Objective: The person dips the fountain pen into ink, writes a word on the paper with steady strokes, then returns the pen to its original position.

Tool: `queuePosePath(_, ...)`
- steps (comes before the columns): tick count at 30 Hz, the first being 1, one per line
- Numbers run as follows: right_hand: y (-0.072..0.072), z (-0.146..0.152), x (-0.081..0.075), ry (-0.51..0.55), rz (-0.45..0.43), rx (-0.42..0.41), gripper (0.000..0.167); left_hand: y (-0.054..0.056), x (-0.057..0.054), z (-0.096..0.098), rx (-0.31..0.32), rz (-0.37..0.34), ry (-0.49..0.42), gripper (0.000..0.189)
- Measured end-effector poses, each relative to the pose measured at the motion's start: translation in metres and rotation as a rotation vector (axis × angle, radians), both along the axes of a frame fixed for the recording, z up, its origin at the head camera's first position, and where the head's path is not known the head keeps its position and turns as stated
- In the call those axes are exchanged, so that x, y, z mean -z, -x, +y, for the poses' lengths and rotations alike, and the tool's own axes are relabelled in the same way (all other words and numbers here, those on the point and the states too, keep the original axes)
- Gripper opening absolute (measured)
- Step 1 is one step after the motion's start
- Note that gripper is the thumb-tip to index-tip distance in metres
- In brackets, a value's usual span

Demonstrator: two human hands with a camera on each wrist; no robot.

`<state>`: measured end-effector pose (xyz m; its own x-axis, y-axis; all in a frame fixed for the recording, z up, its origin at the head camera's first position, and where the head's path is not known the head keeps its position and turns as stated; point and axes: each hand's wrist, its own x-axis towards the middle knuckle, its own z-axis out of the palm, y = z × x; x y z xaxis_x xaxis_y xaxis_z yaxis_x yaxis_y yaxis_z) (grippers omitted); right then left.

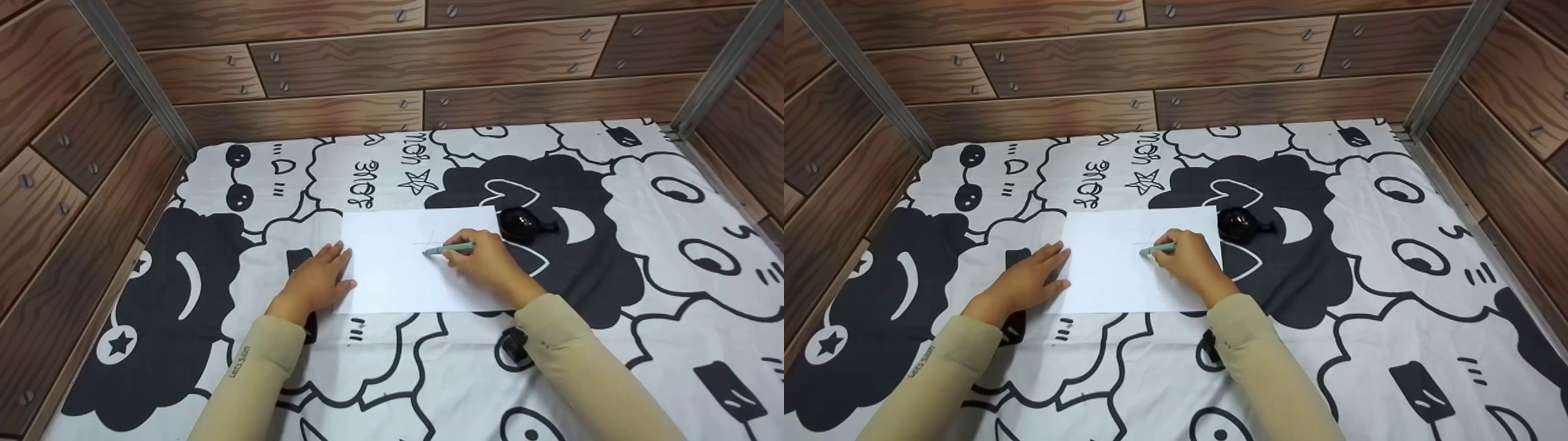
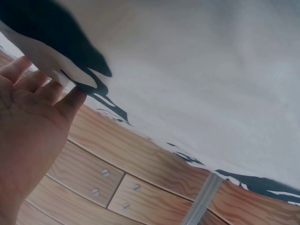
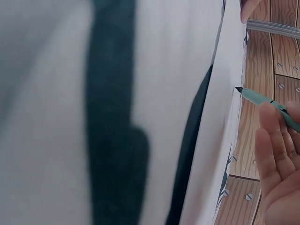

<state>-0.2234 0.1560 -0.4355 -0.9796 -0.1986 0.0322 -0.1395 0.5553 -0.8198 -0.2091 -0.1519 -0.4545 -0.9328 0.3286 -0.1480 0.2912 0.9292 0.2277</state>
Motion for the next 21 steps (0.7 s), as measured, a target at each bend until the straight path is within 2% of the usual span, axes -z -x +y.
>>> queuePosePath(10, -0.003, -0.0025, 0.0021, 0.027, 0.068, -0.059, 0.009, -0.0004, 0.0008, -0.0006, 0.007, 0.018, -0.008, 0.062)
queuePosePath(17, -0.0044, -0.0042, 0.0043, 0.035, 0.024, -0.072, 0.009, -0.0001, 0.0008, 0.0004, 0.0, 0.013, -0.004, 0.062)
queuePosePath(21, -0.0051, -0.0053, 0.0055, 0.042, 0.033, -0.102, 0.009, 0.0003, 0.0009, 0.0009, -0.009, 0.003, 0.0, 0.063)
